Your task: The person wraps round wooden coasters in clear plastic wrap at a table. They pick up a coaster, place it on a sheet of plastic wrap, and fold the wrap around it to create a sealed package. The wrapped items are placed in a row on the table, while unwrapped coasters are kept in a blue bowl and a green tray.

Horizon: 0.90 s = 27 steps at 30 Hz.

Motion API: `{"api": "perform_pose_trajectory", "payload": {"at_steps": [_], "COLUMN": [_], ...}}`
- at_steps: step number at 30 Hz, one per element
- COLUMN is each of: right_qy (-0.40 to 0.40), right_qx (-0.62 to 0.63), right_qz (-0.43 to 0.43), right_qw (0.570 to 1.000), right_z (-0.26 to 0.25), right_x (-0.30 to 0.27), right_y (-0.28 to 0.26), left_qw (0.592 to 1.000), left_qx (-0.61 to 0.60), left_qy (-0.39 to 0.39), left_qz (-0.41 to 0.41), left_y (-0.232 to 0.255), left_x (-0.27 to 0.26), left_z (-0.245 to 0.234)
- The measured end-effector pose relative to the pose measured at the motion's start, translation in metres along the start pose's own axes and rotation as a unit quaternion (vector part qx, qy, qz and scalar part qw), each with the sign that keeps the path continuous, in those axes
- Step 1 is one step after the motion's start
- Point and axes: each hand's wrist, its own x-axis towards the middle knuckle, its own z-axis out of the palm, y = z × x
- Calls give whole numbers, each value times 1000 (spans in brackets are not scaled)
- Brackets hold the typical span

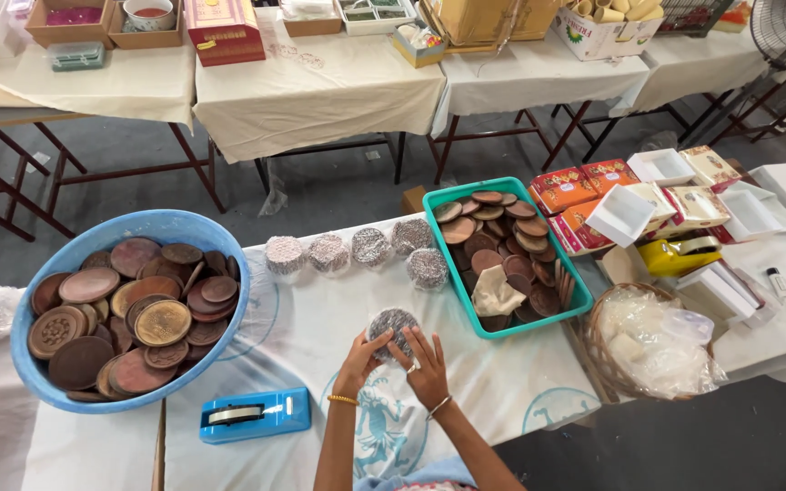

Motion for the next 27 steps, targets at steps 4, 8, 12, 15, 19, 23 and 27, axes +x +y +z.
{"api": "perform_pose_trajectory", "payload": {"at_steps": [4, 8, 12, 15, 19, 23, 27], "right_qy": [-11, -118, -133, -117, -140, -149, -197], "right_qx": [83, 179, 105, 67, 40, -2, -30], "right_qz": [89, 235, 242, 222, 234, 238, 250], "right_qw": [992, 948, 955, 966, 961, 960, 947], "right_z": [12, 51, 69, 70, 75, 89, 100], "right_x": [-38, -102, -137, -140, -134, -130, -136], "right_y": [-1, 25, 36, 36, 34, 33, 36], "left_qw": [997, 972, 931, 907, 906, 929, 942], "left_qx": [-52, -134, -220, -243, -205, -111, -59], "left_qy": [53, 190, 293, 342, 369, 351, 331], "left_qz": [-3, -23, 13, 30, 34, 19, 16], "left_y": [-18, -53, -63, -50, -33, -22, -35], "left_x": [-1, 18, 35, 58, 89, 138, 194], "left_z": [-20, -83, -127, -144, -135, -100, -67]}}
